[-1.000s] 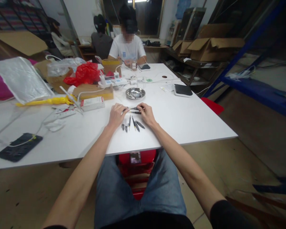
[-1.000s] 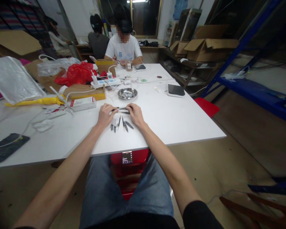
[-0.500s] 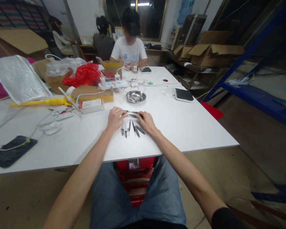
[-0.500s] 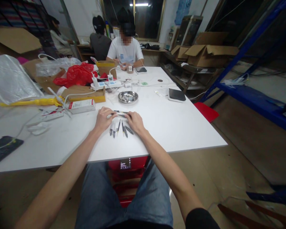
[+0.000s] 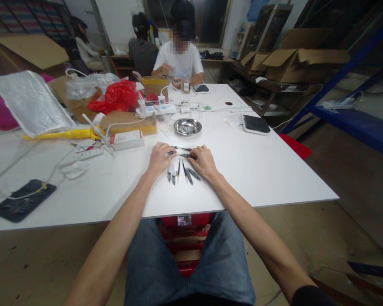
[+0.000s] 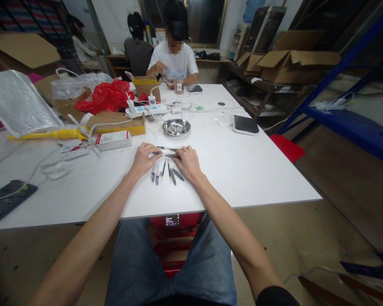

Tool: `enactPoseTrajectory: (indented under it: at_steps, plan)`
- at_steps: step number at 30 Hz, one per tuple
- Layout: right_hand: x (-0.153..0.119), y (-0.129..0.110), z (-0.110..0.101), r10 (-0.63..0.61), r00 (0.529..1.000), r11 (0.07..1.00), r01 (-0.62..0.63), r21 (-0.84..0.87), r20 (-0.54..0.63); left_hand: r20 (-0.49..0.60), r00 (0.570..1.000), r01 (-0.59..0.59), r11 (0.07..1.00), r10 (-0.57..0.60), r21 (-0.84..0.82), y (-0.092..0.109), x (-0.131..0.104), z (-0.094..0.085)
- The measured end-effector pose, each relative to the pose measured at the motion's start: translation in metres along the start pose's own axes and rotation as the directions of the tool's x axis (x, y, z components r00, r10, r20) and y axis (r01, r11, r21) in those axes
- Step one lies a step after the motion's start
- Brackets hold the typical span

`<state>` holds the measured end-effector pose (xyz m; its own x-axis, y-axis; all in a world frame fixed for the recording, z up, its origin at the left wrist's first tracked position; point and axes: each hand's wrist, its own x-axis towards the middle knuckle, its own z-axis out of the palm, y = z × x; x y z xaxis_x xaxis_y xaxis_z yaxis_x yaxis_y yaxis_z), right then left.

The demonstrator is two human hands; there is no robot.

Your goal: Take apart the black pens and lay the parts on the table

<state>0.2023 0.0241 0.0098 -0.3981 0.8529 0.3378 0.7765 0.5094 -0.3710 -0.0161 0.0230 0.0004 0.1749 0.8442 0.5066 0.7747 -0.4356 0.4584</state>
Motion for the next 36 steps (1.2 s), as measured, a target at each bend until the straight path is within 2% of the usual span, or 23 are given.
enactPoseTrajectory:
  at_steps: [8,11,13,15,17,19,23,26,31,36]
  plan:
    - [0.0,0.002,0.002,0.026,0.999,0.999,-0.027,-0.02,-0.042,0.001,1.0,0.016,1.0,-0.016,-0.004,0.0,0.001,-0.001]
    - [-0.001,0.001,0.003,0.027,0.998,0.999,-0.029,-0.035,-0.056,-0.056,0.998,0.025,1.0,-0.024,0.001,-0.001,-0.002,-0.003]
    - [-0.002,0.0,0.003,0.028,0.997,0.998,-0.031,-0.046,-0.074,-0.125,0.99,0.072,0.997,-0.071,0.004,0.001,-0.007,-0.006]
    - [-0.003,-0.001,0.002,0.029,0.995,0.998,-0.035,-0.058,-0.1,-0.173,0.97,0.176,0.984,-0.171,0.015,0.006,-0.016,-0.009]
    - [-0.004,-0.004,0.002,0.023,0.994,0.998,-0.03,-0.062,-0.107,-0.144,0.949,0.287,0.958,-0.281,0.024,0.011,-0.025,-0.011]
    - [-0.004,-0.008,0.002,-0.005,0.998,0.998,0.001,-0.058,-0.068,-0.076,0.937,0.344,0.938,-0.34,0.045,0.014,-0.033,-0.012]
    - [-0.003,-0.017,0.002,-0.052,0.999,0.998,0.053,-0.038,0.016,0.011,0.951,0.305,0.947,-0.308,0.105,0.014,-0.035,-0.01]
    - [0.0,-0.023,0.0,-0.038,0.998,0.997,0.041,-0.058,0.055,0.009,0.957,0.287,0.952,-0.29,0.103,0.011,-0.033,-0.009]
    - [0.001,-0.028,-0.006,-0.012,0.984,0.99,0.037,-0.138,0.177,-0.007,0.941,0.338,0.94,-0.338,0.054,0.01,-0.033,-0.009]
    - [0.006,-0.032,-0.008,0.034,0.97,0.979,0.016,-0.203,0.242,0.005,0.929,0.369,0.929,-0.369,0.022,0.013,-0.033,-0.01]
